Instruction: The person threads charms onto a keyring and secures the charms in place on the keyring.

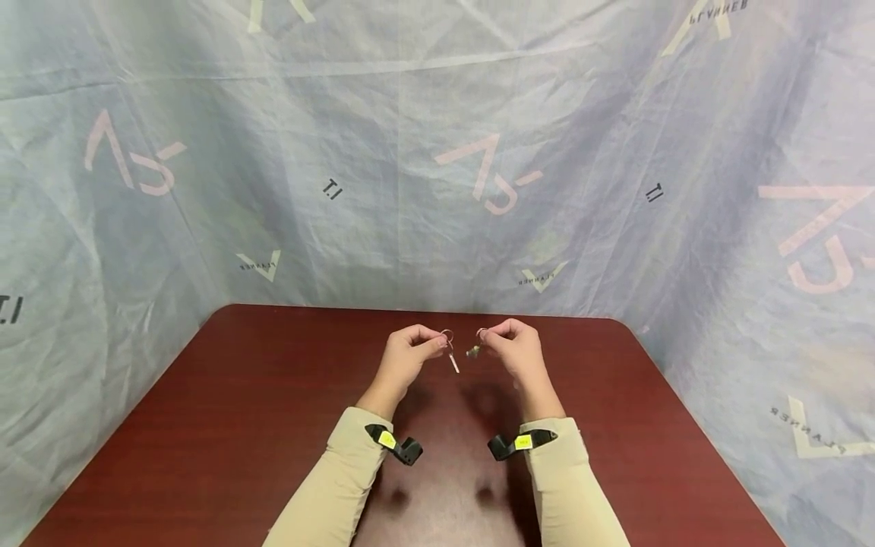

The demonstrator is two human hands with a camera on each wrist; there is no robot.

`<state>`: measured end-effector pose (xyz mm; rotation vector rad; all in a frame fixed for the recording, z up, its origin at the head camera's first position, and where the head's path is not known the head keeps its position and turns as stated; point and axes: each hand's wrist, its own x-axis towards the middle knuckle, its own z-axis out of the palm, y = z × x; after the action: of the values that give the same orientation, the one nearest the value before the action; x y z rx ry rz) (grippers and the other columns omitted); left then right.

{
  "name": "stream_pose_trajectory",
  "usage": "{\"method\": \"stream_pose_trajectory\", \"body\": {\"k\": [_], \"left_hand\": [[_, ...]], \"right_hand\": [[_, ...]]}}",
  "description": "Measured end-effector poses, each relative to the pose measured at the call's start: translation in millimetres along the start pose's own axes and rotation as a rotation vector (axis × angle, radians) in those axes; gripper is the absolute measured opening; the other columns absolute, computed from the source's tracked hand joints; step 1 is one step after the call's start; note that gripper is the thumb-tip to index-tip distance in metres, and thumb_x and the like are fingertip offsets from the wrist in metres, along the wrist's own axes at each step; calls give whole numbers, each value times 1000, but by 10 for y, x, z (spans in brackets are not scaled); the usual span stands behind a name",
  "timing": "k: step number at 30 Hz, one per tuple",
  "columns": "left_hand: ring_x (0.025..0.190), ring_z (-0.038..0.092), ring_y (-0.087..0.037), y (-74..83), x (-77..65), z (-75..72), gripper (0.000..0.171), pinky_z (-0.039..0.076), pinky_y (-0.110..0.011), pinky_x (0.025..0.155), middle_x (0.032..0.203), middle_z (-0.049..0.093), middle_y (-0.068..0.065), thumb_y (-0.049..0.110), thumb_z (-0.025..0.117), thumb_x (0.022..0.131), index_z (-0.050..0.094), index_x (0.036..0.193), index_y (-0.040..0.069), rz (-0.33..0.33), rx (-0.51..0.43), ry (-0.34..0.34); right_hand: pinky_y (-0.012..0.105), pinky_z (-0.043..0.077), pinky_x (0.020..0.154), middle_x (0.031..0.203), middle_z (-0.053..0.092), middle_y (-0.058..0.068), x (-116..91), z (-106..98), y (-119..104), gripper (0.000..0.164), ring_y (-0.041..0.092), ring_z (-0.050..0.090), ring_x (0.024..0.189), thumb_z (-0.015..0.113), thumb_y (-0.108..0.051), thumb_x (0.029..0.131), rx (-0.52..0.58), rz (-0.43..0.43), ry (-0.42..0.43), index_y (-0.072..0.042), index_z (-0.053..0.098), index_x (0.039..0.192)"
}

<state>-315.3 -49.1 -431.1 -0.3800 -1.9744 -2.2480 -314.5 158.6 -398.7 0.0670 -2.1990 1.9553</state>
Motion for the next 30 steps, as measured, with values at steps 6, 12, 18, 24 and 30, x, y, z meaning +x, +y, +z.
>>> {"method": "stream_pose_trajectory", "body": {"k": [6,12,18,24,30], "left_hand": [[87,73,-21,222,-48,-3,17,59,-37,83,95,74,-9,9,76,91,71,97,-6,30,21,-24],[86,70,-17,384,-96,-5,17,58,-41,82,96,74,-6,13,78,90,73,97,-2,97,126,-32],[88,69,-18,517,-163,6,7,54,-34,74,98,74,-2,13,78,90,76,94,9,167,247,-40],[79,66,-17,642,-214,32,4,50,-31,65,93,74,3,19,79,89,77,92,16,221,336,-27],[74,65,-14,747,-292,83,4,50,-29,62,90,74,6,19,80,88,77,91,18,279,386,3]], "right_hand": [[26,40,52,67,66,-2,-77,70,-113,11,13,52,61,80,-12,83,-192,-180,111,-5,72,79],[26,44,55,68,68,1,-166,134,-286,11,14,57,62,81,-11,80,-221,-282,166,-8,72,77],[26,49,58,74,71,0,-269,168,-417,12,13,64,65,80,-12,84,-272,-365,215,-12,70,77],[26,51,57,79,74,-1,-337,191,-505,11,12,69,68,79,-9,85,-355,-494,274,-13,70,79],[34,54,59,77,71,3,-408,225,-554,14,17,69,69,80,-3,81,-475,-719,344,-10,69,78]]}}
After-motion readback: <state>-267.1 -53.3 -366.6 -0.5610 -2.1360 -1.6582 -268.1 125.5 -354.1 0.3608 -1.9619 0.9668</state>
